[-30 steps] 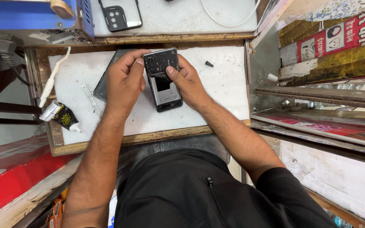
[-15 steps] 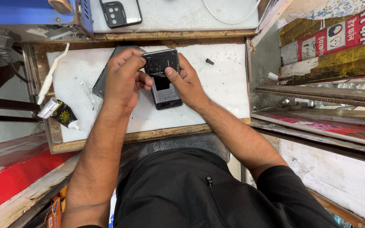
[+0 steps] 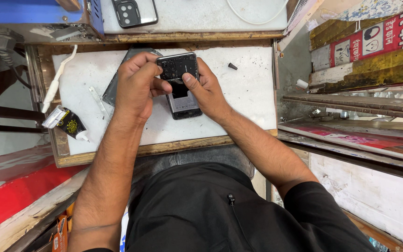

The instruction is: The person uses a small tool to scrape residue from the back of a disassembled smartphone. They then rotate the phone and continue scraping different areas of the back surface.

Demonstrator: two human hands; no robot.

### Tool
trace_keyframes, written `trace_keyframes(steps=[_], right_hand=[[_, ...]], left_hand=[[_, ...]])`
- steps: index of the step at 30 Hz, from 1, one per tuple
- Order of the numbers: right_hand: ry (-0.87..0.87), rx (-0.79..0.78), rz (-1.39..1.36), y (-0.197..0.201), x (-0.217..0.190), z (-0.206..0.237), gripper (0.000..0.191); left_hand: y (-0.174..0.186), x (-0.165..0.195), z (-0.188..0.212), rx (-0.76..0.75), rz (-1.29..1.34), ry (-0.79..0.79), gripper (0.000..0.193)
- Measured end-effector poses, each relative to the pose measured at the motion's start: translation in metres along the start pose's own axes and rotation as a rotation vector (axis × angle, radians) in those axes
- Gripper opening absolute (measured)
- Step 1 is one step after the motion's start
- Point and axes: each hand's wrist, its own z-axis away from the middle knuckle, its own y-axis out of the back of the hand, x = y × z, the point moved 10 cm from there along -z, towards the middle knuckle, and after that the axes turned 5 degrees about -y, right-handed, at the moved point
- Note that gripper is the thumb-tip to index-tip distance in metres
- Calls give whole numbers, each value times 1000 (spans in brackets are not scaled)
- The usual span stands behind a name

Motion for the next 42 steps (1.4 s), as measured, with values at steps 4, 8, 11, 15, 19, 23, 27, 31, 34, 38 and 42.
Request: trace_keyframes(steps=[4,8,11,15,19,23,27,31,34,38,42], right_hand=[[10,-2,-15,0,1,-1,45],[-11,-5,-30,1,6,-1,44],[12,1,18,1,4,-1,45],[8,1,28,-1,3,-1,46],[-10,4,19,-1,3,-1,47],[-12,1,0,-1,4,-1,47],[-5,6,21,0,3,-1,46],[9,5,26,0,3,-2,45],[-5,11,3,1,5,-2,46],[3,1,13,-1,3,-1,45],[-3,7,19,-1,1,-2,45]], left_hand=[[-1,0,1,-5,33,13,11],[0,-1,1,13,32,33,10],[1,0,1,22,0,33,11],[2,0,-1,14,5,45,12],[2,0,-1,4,16,36,12],[2,-2,-1,16,13,43,9],[2,0,-2,9,-1,48,11],[2,-1,-2,12,17,59,10],[2,-3,-1,18,24,57,9],[4,-3,-3,18,3,71,9],[3,-3,-1,18,-1,75,15]])
